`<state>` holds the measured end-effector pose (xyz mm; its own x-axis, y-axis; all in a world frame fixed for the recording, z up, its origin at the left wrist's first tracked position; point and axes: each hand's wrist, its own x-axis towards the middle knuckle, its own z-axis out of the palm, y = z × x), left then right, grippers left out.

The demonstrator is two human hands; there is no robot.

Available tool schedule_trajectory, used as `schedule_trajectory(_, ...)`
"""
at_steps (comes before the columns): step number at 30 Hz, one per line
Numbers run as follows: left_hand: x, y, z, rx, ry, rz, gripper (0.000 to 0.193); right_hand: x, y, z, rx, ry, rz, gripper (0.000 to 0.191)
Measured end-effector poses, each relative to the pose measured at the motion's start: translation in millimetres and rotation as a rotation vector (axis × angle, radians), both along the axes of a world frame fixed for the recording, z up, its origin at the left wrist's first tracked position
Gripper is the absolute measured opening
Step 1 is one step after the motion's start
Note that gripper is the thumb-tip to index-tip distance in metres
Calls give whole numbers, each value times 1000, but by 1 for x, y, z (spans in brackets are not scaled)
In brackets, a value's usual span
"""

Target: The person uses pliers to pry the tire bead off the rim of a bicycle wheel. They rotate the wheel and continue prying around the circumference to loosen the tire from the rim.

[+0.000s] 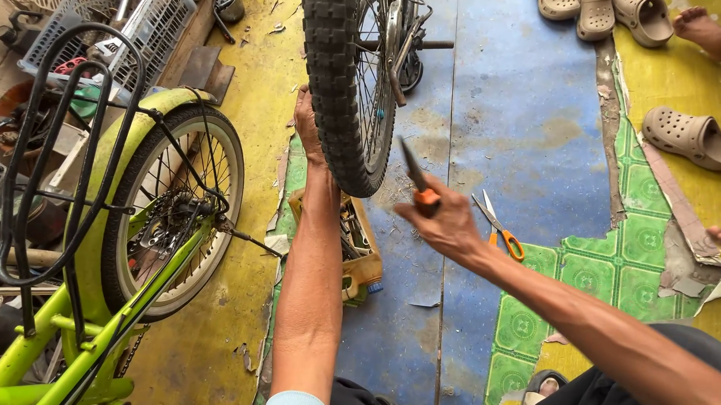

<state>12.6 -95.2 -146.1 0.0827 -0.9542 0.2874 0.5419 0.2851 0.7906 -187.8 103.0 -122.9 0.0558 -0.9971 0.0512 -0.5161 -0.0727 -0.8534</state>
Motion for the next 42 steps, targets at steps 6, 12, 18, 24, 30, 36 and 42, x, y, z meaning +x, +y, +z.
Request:
schedule_trajectory(6,0,-1,2,32,79,0,17,60,-10,-7,-17,-267,37,86)
schedule_trajectory(12,2,-6,-2,-341,-451,268,18,66,-19,-10,-222,-276,-9,74)
schedule_trajectory(18,-11,3,16,122,171,-95,28,56,-26,16,-293,-211,111,69)
schedule_trajectory(24,-8,8,25,225,262,-134,26,55,-25,76,-62,-354,41,54)
schedule_trajectory(30,2,-12,18,160,301,-171,12,22,13,73,-124,-148,-75,42)
schedule_trajectory(36,-4,-13,6,48,259,-138,19,-21,5,3,626,260,-79,42)
schedule_trajectory(42,19,-22,23,40,219,-59,12,-28,9,-41,764,52,45,36)
